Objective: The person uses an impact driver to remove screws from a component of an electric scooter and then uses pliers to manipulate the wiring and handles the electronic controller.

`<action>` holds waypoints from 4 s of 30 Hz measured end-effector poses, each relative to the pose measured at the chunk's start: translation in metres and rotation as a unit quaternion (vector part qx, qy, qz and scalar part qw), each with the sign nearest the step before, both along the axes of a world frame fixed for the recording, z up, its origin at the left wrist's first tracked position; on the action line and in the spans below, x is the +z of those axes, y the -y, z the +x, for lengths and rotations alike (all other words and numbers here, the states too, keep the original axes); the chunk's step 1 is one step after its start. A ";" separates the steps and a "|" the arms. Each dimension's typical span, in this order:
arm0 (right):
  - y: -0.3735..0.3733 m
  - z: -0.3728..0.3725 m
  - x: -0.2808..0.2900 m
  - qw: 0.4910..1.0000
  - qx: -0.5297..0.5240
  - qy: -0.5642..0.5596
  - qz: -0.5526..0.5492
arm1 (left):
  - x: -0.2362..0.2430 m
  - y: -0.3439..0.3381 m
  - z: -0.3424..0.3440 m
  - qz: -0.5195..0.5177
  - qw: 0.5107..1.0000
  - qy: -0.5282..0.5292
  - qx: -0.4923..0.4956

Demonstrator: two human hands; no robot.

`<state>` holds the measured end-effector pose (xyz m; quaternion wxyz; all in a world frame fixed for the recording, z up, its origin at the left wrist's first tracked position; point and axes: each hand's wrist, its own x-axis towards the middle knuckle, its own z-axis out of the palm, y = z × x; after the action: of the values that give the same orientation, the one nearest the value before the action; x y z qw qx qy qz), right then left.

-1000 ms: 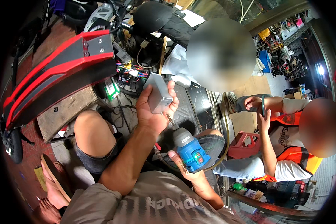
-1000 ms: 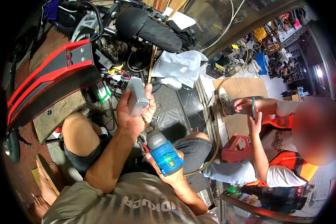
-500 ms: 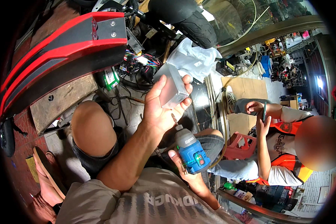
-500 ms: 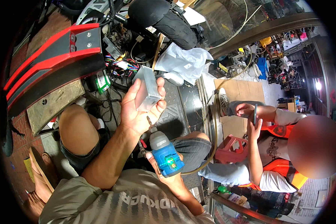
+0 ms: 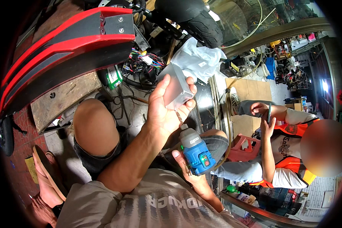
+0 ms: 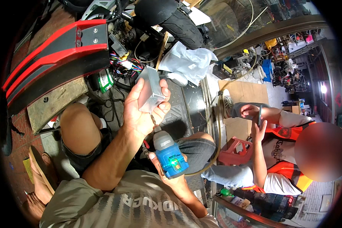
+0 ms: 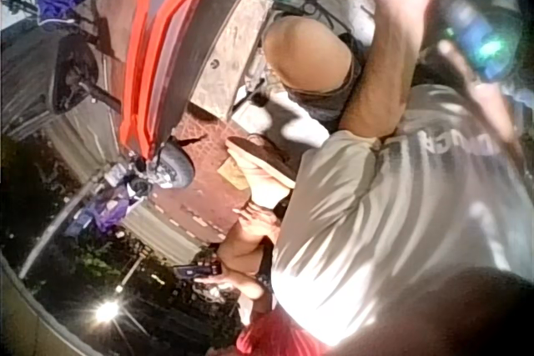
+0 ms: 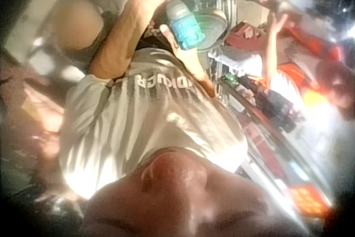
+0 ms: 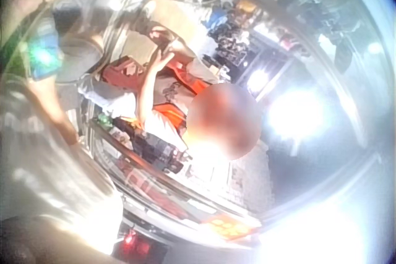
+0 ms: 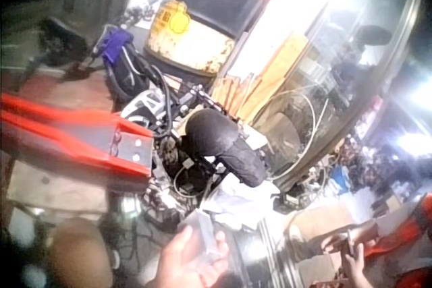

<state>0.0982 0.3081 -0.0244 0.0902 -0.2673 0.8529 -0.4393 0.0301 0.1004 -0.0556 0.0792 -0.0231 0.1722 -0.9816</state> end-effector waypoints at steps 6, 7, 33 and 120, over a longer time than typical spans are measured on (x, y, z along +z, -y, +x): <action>0.005 -0.008 0.014 0.997 0.027 -0.044 0.050 | 0.002 0.000 0.000 -0.026 0.999 0.045 0.001; 0.006 -0.009 0.018 0.997 0.031 -0.054 0.054 | 0.002 -0.001 0.000 -0.033 0.998 0.052 0.003; 0.010 0.006 0.014 0.996 -0.052 0.071 -0.018 | -0.007 -0.007 0.000 -0.071 0.995 0.055 0.034; 0.001 0.013 -0.009 0.999 0.012 -0.004 -0.030 | -0.029 0.017 -0.007 -0.111 0.983 0.131 0.061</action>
<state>0.1110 0.3067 -0.0337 0.0837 -0.2819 0.8364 -0.4626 0.0235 0.0839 -0.0842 0.1579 0.0861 0.0490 -0.9825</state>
